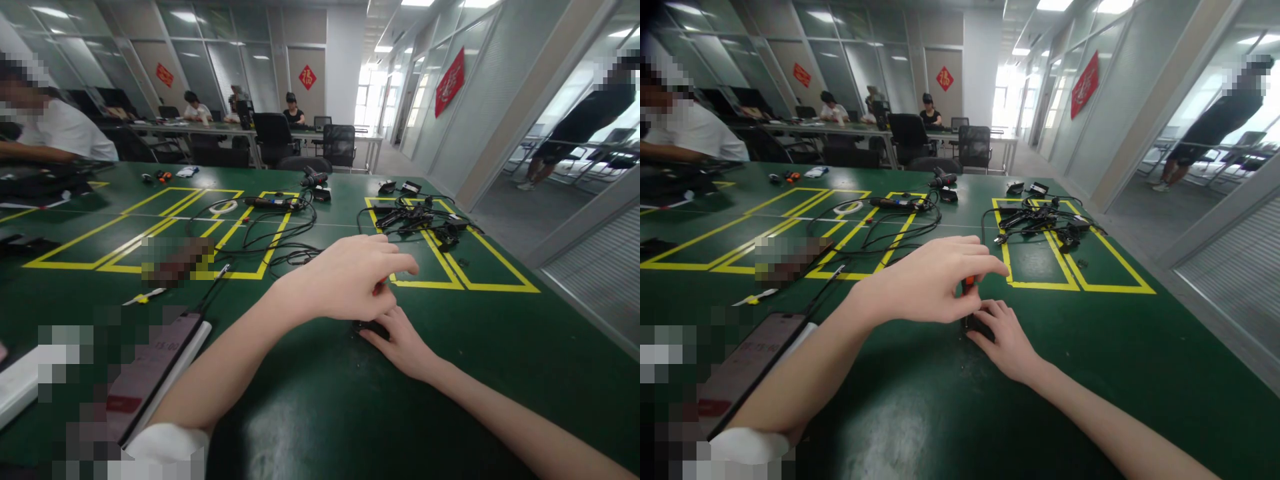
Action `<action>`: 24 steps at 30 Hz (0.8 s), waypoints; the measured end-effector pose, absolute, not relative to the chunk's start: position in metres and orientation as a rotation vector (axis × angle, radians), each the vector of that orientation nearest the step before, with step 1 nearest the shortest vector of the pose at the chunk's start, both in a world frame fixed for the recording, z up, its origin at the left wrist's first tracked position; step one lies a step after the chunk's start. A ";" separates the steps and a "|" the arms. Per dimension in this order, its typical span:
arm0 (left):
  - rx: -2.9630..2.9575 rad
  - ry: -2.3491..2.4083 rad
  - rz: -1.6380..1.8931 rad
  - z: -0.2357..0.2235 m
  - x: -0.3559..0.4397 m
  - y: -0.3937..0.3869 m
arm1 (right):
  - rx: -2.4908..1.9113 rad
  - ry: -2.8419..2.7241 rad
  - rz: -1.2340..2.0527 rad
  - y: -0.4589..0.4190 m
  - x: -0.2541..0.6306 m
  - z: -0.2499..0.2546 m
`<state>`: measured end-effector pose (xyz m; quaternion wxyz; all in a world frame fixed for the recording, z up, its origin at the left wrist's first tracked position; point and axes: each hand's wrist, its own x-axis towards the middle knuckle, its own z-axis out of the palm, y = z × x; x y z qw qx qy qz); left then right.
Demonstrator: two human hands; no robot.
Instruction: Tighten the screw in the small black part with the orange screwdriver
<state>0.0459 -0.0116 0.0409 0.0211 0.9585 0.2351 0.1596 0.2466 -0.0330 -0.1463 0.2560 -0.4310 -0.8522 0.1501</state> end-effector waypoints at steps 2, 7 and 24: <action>2.969 0.713 0.478 0.043 0.045 -0.013 | -1.171 -2.311 0.408 -0.033 0.247 -0.146; 2.913 0.773 0.473 0.044 0.042 -0.017 | -1.178 -2.316 0.440 -0.034 0.245 -0.142; 2.923 0.777 0.502 0.042 0.041 -0.015 | -1.101 -2.451 0.350 -0.029 0.248 -0.135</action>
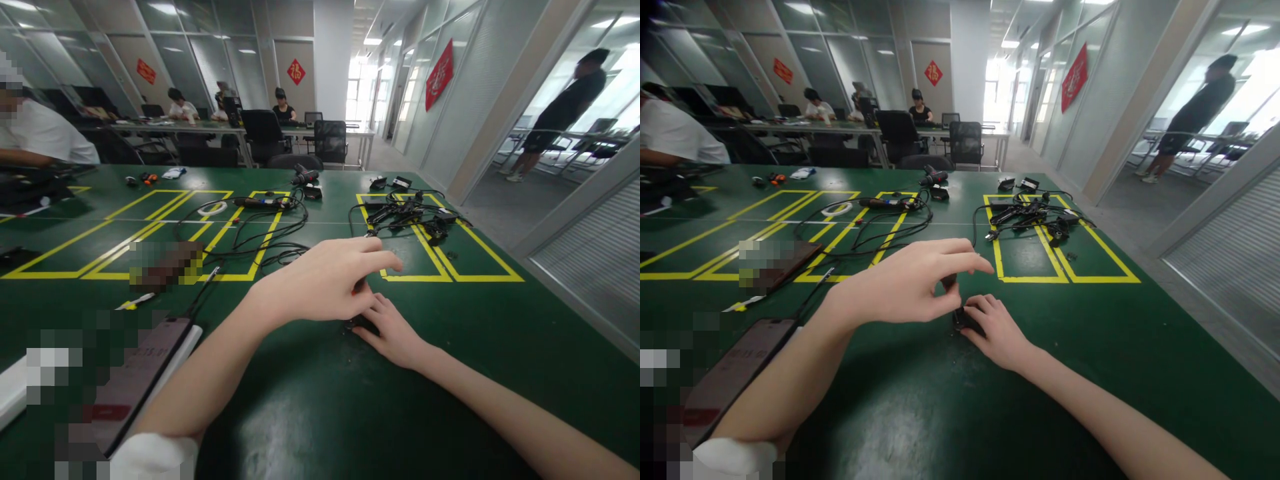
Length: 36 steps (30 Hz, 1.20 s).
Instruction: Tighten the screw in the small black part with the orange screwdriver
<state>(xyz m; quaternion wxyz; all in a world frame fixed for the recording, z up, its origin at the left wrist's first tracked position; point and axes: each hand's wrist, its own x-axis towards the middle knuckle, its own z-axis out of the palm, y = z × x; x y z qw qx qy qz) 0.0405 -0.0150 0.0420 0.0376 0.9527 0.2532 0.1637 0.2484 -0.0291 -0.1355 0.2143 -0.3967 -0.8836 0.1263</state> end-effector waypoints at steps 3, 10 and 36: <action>2.898 0.814 0.499 0.042 0.040 -0.014 | -1.097 -2.451 0.350 -0.029 0.248 -0.134; 2.920 0.786 0.476 0.044 0.040 -0.016 | -1.109 -2.444 0.352 -0.030 0.249 -0.136; 2.924 0.851 0.498 0.039 0.042 -0.020 | -1.061 -2.437 0.348 -0.027 0.250 -0.142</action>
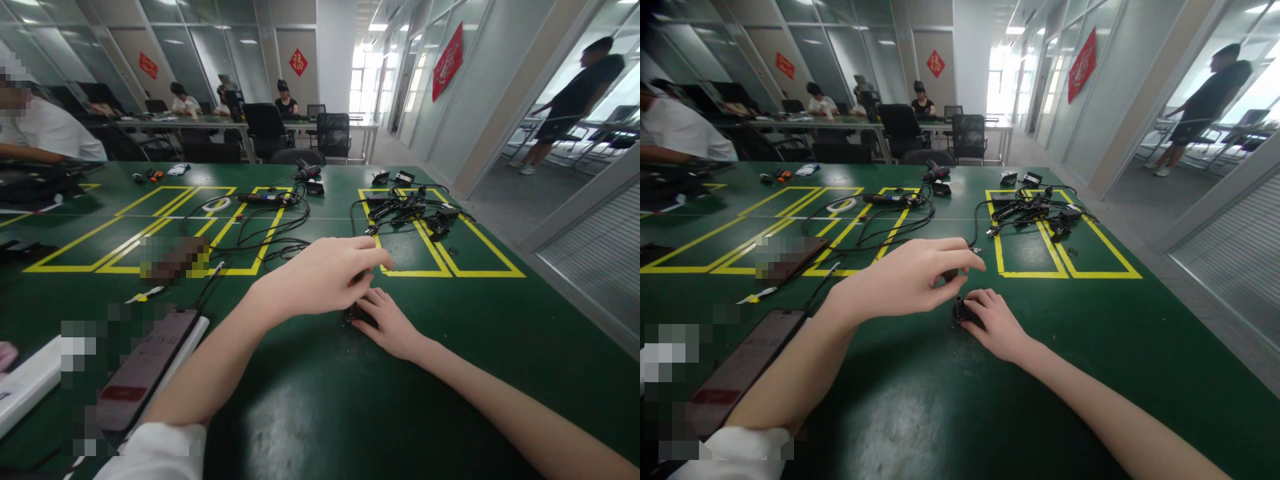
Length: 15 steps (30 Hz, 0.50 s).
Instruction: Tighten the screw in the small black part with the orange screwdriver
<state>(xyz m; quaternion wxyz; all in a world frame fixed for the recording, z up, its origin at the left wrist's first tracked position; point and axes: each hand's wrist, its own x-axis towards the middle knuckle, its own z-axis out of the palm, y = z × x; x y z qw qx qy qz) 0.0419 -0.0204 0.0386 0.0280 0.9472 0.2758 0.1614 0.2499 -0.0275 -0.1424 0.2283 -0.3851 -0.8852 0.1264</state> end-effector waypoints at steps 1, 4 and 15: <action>2.928 0.865 0.499 0.038 0.043 -0.021 | -1.059 -2.437 0.348 -0.027 0.250 -0.143; 2.947 0.855 0.475 0.038 0.045 -0.023 | -1.054 -2.406 0.340 -0.027 0.250 -0.146; 2.927 0.842 0.571 0.029 0.035 -0.020 | -1.062 -2.441 0.359 -0.027 0.249 -0.141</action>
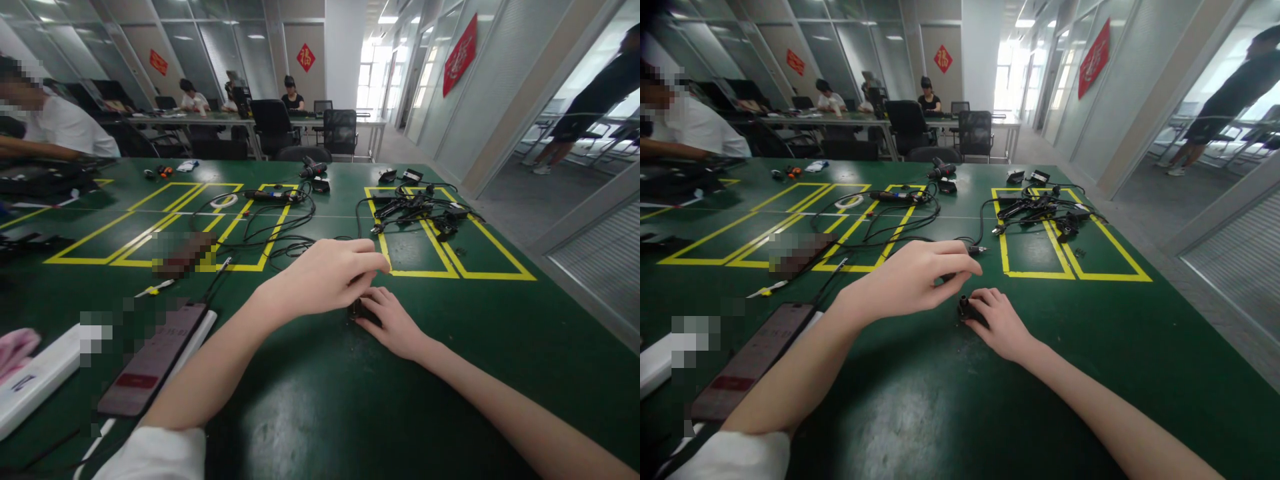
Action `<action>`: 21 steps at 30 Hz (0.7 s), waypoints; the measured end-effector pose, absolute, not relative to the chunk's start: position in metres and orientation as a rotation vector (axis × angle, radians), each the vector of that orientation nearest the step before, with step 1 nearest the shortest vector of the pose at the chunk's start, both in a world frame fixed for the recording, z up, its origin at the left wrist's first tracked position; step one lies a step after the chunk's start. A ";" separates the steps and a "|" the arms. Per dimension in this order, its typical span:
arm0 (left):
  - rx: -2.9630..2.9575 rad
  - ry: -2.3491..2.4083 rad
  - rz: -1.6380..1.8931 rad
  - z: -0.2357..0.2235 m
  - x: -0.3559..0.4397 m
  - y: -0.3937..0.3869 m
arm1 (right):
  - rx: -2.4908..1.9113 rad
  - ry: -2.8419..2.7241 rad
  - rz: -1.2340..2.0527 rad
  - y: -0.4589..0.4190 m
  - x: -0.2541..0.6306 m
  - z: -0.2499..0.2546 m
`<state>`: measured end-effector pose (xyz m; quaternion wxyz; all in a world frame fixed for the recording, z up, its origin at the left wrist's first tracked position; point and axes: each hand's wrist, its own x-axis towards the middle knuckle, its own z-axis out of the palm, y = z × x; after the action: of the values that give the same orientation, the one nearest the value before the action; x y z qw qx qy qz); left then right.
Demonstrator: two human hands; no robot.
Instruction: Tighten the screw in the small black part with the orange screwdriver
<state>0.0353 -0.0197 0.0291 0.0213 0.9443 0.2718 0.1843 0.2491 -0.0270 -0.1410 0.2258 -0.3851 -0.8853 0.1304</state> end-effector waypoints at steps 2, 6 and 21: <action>2.914 0.832 0.591 0.029 0.034 -0.019 | -1.057 -2.442 0.351 -0.027 0.249 -0.141; 2.913 0.789 0.602 0.030 0.033 -0.018 | -1.061 -2.439 0.342 -0.027 0.250 -0.143; 2.881 0.803 0.669 0.025 0.035 -0.020 | -1.063 -2.449 0.332 -0.026 0.250 -0.143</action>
<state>0.0349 -0.0198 0.0253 0.0385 0.9394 0.2617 0.2180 0.2503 -0.0262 -0.1428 0.2240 -0.3850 -0.8872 0.1203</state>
